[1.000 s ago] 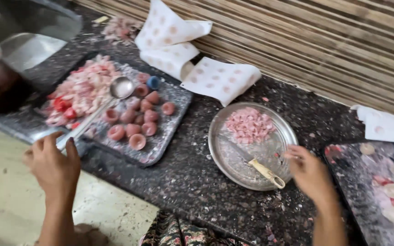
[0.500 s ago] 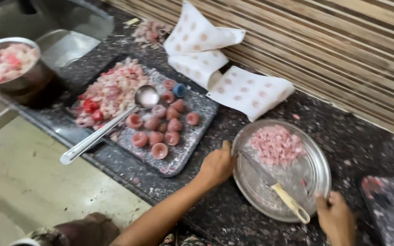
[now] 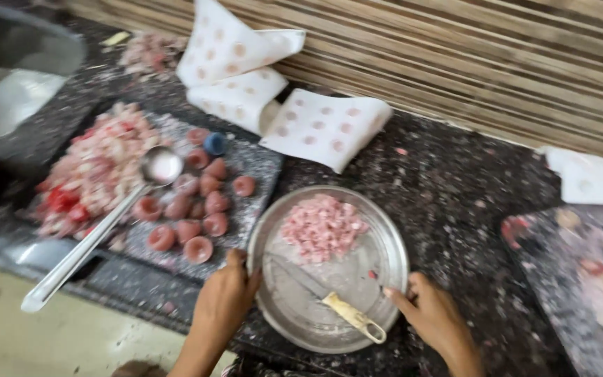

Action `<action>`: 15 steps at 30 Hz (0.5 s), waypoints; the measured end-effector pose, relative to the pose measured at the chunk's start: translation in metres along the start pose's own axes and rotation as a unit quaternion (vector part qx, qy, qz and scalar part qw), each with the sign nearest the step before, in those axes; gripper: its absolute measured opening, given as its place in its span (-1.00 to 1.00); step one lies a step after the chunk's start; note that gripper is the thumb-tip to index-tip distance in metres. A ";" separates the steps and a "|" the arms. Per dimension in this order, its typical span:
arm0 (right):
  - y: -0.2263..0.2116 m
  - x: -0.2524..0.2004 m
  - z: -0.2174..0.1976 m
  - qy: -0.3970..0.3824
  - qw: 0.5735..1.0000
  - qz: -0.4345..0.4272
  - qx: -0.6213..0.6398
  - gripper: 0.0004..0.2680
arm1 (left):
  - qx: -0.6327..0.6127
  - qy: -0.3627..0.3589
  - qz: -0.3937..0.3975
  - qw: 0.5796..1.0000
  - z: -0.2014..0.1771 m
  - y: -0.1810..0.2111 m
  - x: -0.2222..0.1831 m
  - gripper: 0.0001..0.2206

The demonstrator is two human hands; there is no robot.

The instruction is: The recorder is shown chopping chunks of wax, stirring a pot of melted wax, and extracting finished small candles from molds.

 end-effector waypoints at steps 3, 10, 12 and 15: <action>0.001 0.002 0.003 -0.031 0.999 -0.003 0.035 -0.65 | 0.034 0.003 -0.013 0.999 -0.008 0.004 0.004 -0.63; 0.048 -0.021 -0.054 0.071 0.993 0.029 0.090 -0.75 | 0.257 -0.025 -0.116 0.959 -0.041 0.038 0.019 -0.26; 0.075 -0.036 -0.071 0.106 0.987 0.076 0.092 -0.78 | 0.268 -0.011 -0.088 0.959 -0.046 0.053 0.028 -0.24; 0.122 -0.064 -0.088 0.157 0.980 0.111 0.056 -0.81 | 0.167 -0.036 -0.026 0.985 -0.028 0.080 0.044 -0.37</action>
Point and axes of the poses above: each hand's wrist, its own x-axis towards the middle knuckle, its own z-axis out of the palm, y = z × x, the point moved 10 cm from there along x, towards the middle knuckle, and after that the axes turned 2 degrees about -z, right-handed, at the moved point
